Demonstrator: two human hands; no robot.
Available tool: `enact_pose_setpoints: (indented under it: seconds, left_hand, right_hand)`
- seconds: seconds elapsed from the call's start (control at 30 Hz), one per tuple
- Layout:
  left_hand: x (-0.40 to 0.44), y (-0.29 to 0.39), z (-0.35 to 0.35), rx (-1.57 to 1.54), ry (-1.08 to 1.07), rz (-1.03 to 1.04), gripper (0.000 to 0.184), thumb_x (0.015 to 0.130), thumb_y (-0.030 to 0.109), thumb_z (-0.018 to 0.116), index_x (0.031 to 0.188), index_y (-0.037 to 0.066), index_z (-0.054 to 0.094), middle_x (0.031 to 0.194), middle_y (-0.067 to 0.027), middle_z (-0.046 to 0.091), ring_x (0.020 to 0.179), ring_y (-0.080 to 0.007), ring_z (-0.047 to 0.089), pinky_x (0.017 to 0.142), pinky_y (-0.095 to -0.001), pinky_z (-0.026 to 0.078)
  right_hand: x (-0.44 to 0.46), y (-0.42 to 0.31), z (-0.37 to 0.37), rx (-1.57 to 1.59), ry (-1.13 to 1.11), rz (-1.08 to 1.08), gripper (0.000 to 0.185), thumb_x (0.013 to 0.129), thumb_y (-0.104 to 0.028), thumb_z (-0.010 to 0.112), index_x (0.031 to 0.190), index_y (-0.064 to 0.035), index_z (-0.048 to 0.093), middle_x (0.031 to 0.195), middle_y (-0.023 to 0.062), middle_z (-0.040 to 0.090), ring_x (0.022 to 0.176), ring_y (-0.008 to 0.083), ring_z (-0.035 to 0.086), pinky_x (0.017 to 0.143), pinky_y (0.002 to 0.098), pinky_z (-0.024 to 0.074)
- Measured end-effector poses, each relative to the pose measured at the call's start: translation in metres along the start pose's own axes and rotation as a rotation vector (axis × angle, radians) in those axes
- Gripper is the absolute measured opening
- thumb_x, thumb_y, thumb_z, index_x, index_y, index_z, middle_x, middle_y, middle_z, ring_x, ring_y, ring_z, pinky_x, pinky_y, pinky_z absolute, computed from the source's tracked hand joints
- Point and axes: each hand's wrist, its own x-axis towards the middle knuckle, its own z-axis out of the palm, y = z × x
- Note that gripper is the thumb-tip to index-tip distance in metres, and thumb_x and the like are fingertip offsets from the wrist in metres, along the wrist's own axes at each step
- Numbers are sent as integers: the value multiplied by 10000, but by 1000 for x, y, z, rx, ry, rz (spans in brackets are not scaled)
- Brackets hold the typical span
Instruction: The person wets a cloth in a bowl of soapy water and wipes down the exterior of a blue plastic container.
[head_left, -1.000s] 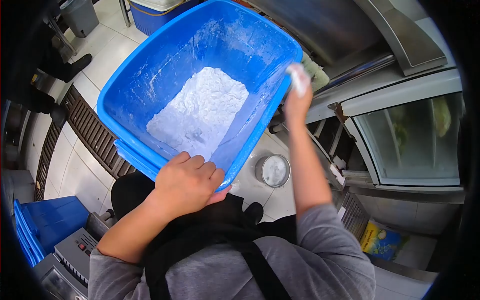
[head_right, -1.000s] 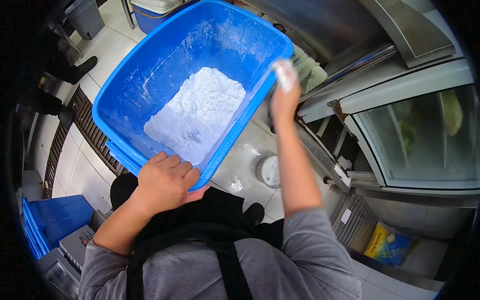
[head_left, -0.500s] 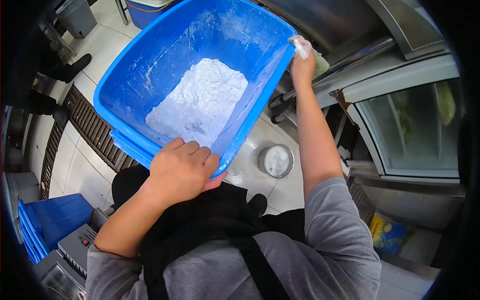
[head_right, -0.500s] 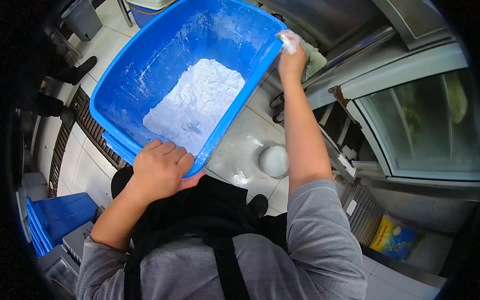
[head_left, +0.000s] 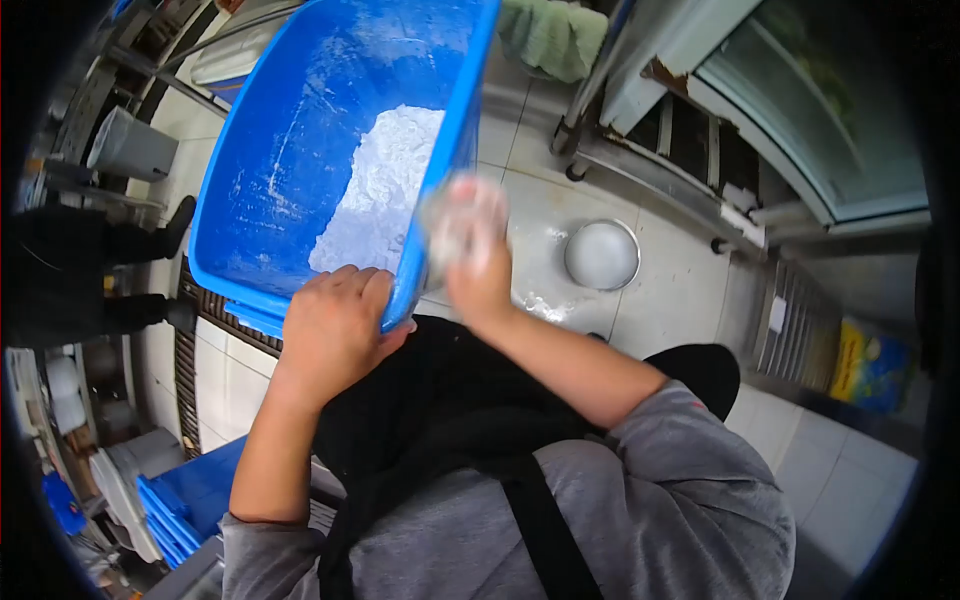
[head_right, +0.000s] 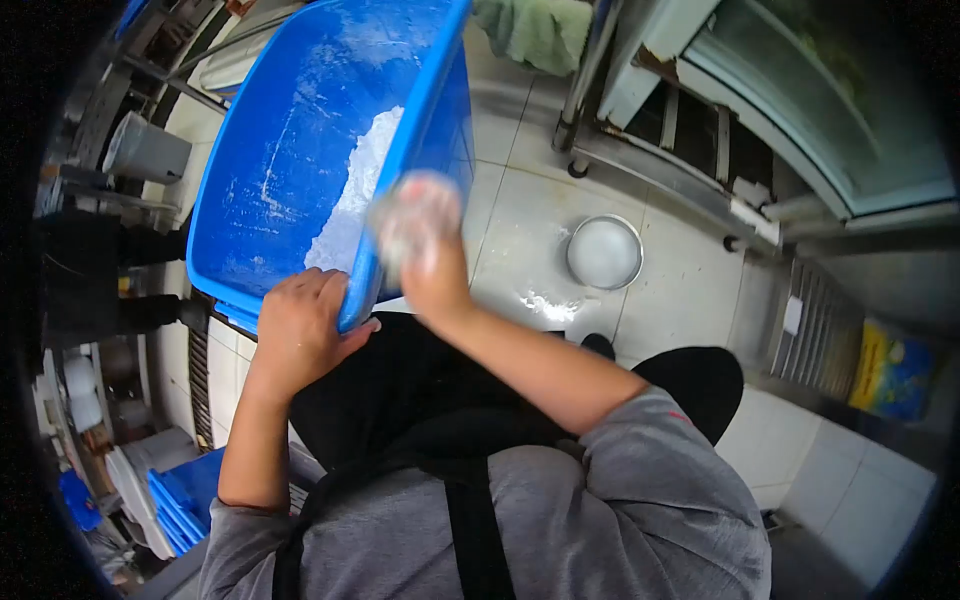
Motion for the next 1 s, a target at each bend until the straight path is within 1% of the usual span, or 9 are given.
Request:
enact_pose_setpoints:
  seconds: [0.07,0.23,0.33,0.43,0.5,0.6,0.87,0.93,1.0]
  left_hand:
    - [2,4,-2,7,-46,-10,327,656,224,732,854,48,540,762,-104,593,741,-284,595,662,-393,475]
    - [16,12,-8,19,-221,-136,397,620,168,724,931,8,535,762,-149,594,732,-329,598,667,-411,483]
    - [16,9,-4,61,-201,-64,454,608,177,734,974,-1,532,760,-158,591,729,-330,597,669,-413,485]
    - [17,8,-6,85,-259,-52,476,595,172,737,985,-5,531,750,-160,584,713,-340,594,663,-411,487]
    - [18,4,-6,64,-250,-21,505,570,181,750,984,-8,534,753,-165,584,708,-339,596,665,-407,489]
    - [15,-3,2,56,-215,-5,532,552,189,760,993,-12,540,755,-163,585,706,-334,596,668,-409,488]
    - [15,-3,1,59,-239,-2,531,530,206,767,970,-9,561,732,-143,574,667,-316,582,629,-397,475]
    - [14,-4,2,60,-220,3,520,526,204,765,958,-7,566,720,-141,571,661,-312,580,625,-394,474]
    - [14,-5,3,38,-211,43,514,524,204,764,949,-9,570,715,-143,573,650,-314,578,614,-394,474]
  right_hand:
    - [27,18,3,203,-10,169,293,741,116,484,983,-47,482,1107,152,496,1049,285,497,927,349,388]
    - [-44,-9,6,246,-69,291,208,830,40,460,1008,-63,428,1132,127,464,1065,221,464,943,342,361]
    - [50,14,3,299,118,660,138,801,14,499,928,-30,467,854,124,528,848,209,543,751,369,445]
    - [87,58,9,564,135,872,112,811,21,465,905,-37,473,801,101,537,778,199,539,678,364,447]
    - [24,41,27,107,198,441,56,845,-35,497,893,-35,468,822,101,536,810,228,539,722,379,437]
    - [-3,19,13,744,200,1016,80,911,-113,508,958,-50,494,818,47,538,796,150,542,702,300,446]
    - [25,13,4,761,87,912,266,867,-159,638,1082,-39,538,956,34,574,867,93,551,716,253,455]
    - [74,40,9,550,194,949,233,839,-237,669,930,-33,604,804,63,615,709,139,583,611,307,474]
    - [151,88,10,759,211,1029,226,836,-254,669,846,-36,608,701,62,609,553,171,569,481,344,460]
